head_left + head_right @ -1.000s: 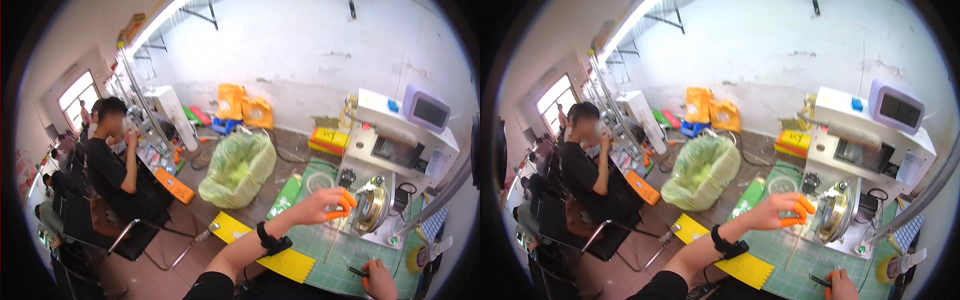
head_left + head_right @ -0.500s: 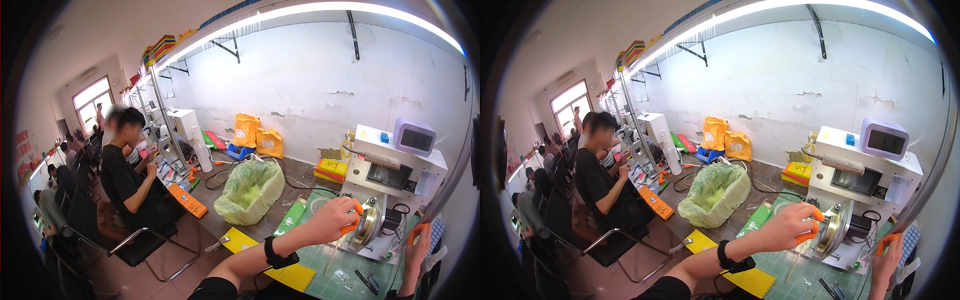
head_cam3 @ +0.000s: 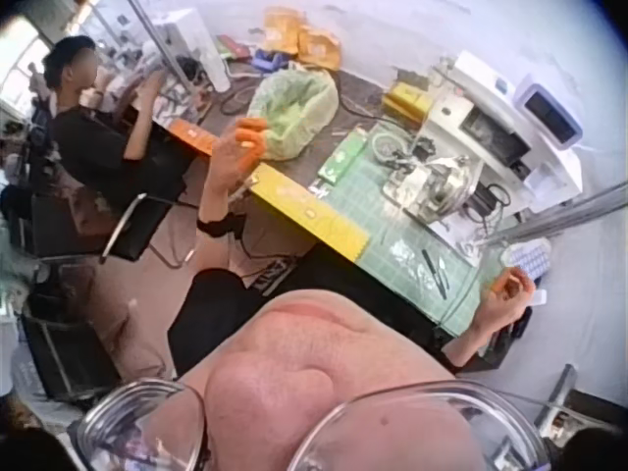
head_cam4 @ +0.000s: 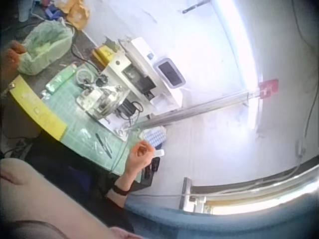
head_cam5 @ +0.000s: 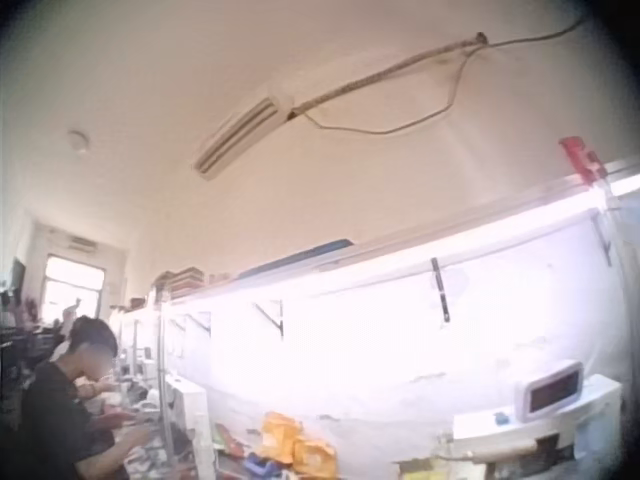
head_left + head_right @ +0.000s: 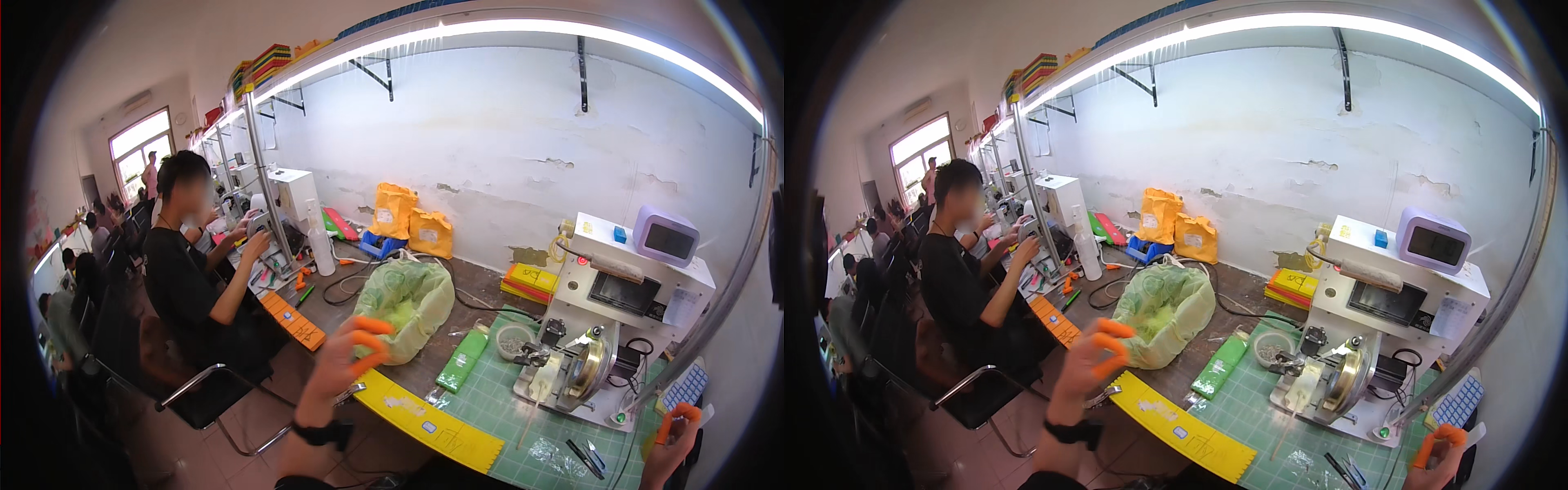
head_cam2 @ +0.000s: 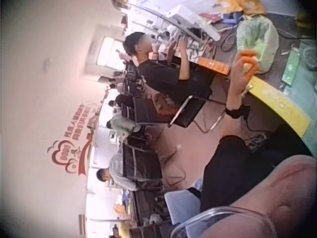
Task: Gluing and assembling small electronic or mechanical components at a workbench.
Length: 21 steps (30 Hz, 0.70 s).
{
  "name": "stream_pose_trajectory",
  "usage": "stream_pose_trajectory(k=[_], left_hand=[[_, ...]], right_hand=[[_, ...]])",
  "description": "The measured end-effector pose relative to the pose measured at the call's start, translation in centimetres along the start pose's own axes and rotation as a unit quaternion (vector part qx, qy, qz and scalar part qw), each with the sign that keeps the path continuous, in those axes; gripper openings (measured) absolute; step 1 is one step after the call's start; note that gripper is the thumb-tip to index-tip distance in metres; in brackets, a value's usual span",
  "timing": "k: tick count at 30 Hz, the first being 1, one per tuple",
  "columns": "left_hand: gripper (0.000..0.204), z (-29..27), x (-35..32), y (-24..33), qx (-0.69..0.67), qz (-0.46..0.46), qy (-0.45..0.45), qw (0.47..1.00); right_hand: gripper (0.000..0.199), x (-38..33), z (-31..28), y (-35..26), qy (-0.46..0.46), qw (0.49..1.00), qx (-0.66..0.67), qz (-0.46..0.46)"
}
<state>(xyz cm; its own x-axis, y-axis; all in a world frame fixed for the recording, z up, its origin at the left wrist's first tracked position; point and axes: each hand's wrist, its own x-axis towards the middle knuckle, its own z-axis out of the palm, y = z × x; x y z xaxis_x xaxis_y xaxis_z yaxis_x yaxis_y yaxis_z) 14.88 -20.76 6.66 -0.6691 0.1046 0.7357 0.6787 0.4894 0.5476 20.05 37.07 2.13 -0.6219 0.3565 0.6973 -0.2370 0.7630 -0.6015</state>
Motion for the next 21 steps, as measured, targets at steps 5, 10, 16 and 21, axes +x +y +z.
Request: stream_pose_trajectory(k=[5, 10, 16, 21], left_hand=[[0.012, -20.0, -21.2, -4.7, 0.226, -0.279, 0.319, 0.877], [0.02, -36.3, -39.5, 1.8, 0.278, -0.168, 0.685, 0.652], [0.019, -20.4, -19.2, 9.6, 0.354, -0.157, 0.444, 0.808], [0.025, -4.1, -8.2, 9.1, 0.377, -0.022, 0.039, 0.925]], right_hand=[[0.024, 0.4, 3.5, -4.2, -0.028, 0.987, 0.158, 0.0], [0.021, -0.4, 6.6, -9.5, -0.083, 0.966, 0.242, -0.018], [0.018, -2.0, 7.7, -16.0, -0.219, 0.936, 0.208, -0.179], [0.023, -3.3, 7.7, -16.7, -0.302, 0.898, 0.176, -0.268]])
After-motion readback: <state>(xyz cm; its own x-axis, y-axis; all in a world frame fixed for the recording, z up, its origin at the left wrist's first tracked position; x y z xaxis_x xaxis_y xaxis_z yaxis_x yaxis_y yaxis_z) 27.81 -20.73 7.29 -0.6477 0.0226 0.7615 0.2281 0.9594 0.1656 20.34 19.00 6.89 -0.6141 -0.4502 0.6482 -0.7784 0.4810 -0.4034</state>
